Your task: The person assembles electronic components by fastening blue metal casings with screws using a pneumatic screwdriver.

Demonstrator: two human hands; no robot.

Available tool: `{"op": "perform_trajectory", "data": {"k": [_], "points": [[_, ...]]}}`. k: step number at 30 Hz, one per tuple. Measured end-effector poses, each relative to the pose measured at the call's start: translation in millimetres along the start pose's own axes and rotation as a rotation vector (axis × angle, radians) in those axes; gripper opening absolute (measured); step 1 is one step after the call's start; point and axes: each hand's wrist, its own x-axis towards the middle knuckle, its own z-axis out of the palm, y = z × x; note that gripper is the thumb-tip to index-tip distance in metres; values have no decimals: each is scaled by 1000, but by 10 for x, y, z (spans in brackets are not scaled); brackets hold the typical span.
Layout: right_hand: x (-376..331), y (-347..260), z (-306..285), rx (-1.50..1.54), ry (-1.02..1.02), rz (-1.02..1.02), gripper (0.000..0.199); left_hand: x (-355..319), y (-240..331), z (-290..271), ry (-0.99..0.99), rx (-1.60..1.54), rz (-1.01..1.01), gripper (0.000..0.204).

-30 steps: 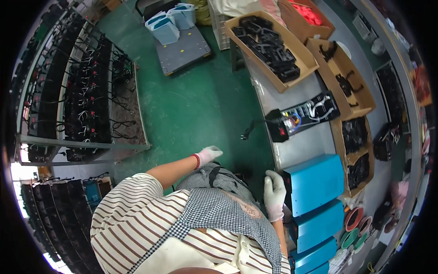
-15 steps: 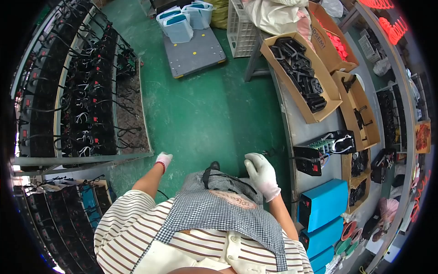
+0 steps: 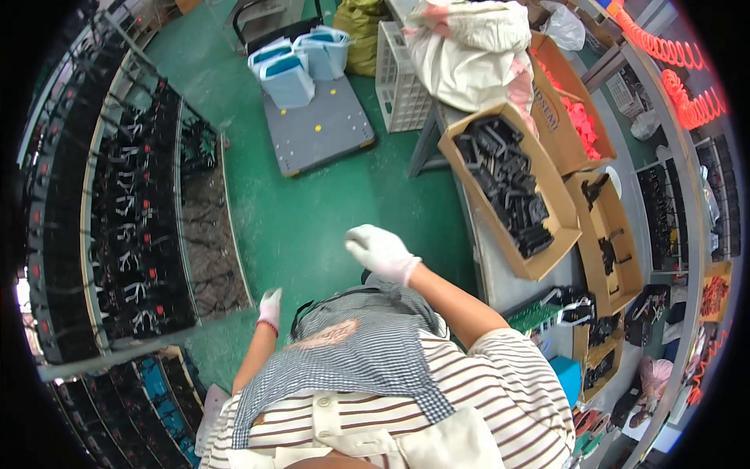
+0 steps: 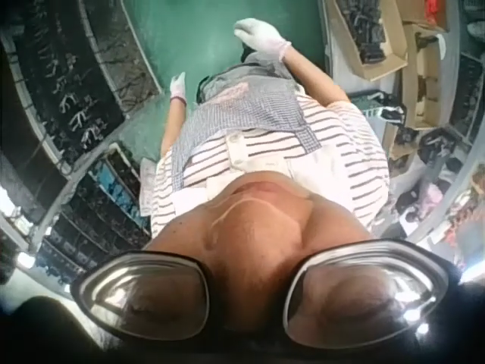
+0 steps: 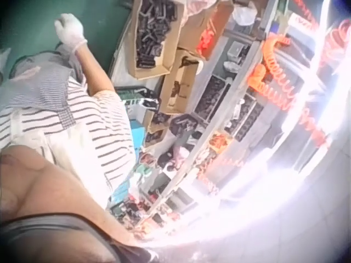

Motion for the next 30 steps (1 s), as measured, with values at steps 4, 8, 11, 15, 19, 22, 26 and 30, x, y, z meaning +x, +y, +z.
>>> {"op": "perform_trajectory", "data": {"k": [4, 8, 11, 15, 19, 22, 26, 30], "points": [[962, -105, -173, 15, -139, -117, 30, 284, -365, -546, 165, -205, -159, 21], [1621, 50, -280, 27, -223, -152, 31, 217, 0, -677, 276, -280, -245, 24], [2003, 167, -323, 165, -227, -42, 33, 449, 23, -534, 334, -398, -356, 22], [2500, 629, -246, 164, -298, 162, 37, 921, 497, -174, 151, -313, -453, 20], [3039, 883, -245, 183, -309, 327, 38, 1797, 1031, -146, 72, -100, -328, 28], [3633, 842, -316, 205, -327, 392, 36, 2505, 1768, -173, 76, 63, -163, 40], [4505, 852, -319, 229, -304, 475, 36, 3096, 3045, -112, 55, -11, 86, 44], [5391, 1275, -160, 285, -316, 489, 39, 3293, 4082, 30, -28, -215, 83, 35]]}}
